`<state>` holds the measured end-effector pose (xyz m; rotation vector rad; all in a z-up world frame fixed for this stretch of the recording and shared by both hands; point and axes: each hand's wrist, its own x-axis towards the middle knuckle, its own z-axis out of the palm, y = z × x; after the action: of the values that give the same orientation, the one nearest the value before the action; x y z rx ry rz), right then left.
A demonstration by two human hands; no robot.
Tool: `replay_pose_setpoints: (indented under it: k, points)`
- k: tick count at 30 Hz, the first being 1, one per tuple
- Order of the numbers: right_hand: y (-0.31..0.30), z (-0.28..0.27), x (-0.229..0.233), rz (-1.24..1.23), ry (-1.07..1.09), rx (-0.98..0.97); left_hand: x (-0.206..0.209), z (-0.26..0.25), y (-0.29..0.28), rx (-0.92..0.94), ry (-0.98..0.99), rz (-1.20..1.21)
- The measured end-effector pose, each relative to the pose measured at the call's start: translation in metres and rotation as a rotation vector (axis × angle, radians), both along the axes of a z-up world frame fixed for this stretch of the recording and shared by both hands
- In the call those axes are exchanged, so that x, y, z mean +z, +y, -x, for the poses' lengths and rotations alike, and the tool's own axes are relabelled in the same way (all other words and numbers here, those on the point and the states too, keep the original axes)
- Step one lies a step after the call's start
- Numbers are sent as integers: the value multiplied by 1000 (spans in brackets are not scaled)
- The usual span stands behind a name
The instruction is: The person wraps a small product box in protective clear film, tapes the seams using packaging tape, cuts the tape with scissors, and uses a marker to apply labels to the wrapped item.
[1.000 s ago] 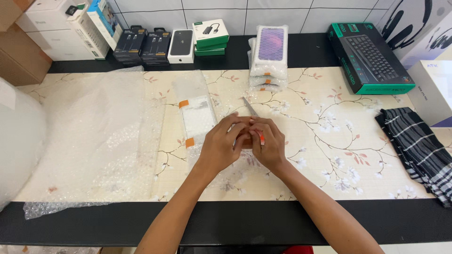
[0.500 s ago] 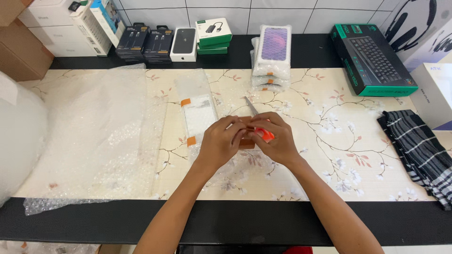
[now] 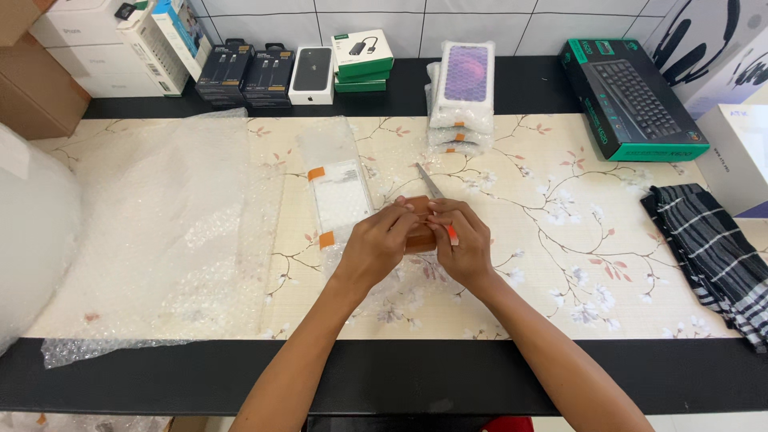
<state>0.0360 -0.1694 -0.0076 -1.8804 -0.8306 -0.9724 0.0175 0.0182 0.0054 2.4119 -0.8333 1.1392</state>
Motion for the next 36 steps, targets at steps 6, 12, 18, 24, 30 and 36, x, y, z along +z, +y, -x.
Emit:
replay_pose_setpoints:
  k: [6, 12, 18, 24, 30, 36]
  points:
    - [6, 5, 6, -64, 51, -5, -4, -3, -3, 69, -109, -122]
    - [8, 8, 5, -125, 124, 1, 3, 0, -4, 74, -47, -176]
    - [6, 6, 3, -115, 83, -5, -1, 1, -1, 74, 53, -85]
    - [7, 4, -10, -69, -36, -59, -12, -5, 5, 86, 61, -95]
    - [7, 4, -3, -35, -68, -59, -16, -11, 9, 70, -42, -123]
    - [-20, -17, -25, -107, 148, 10, 5, -2, 3, 86, -9, -91]
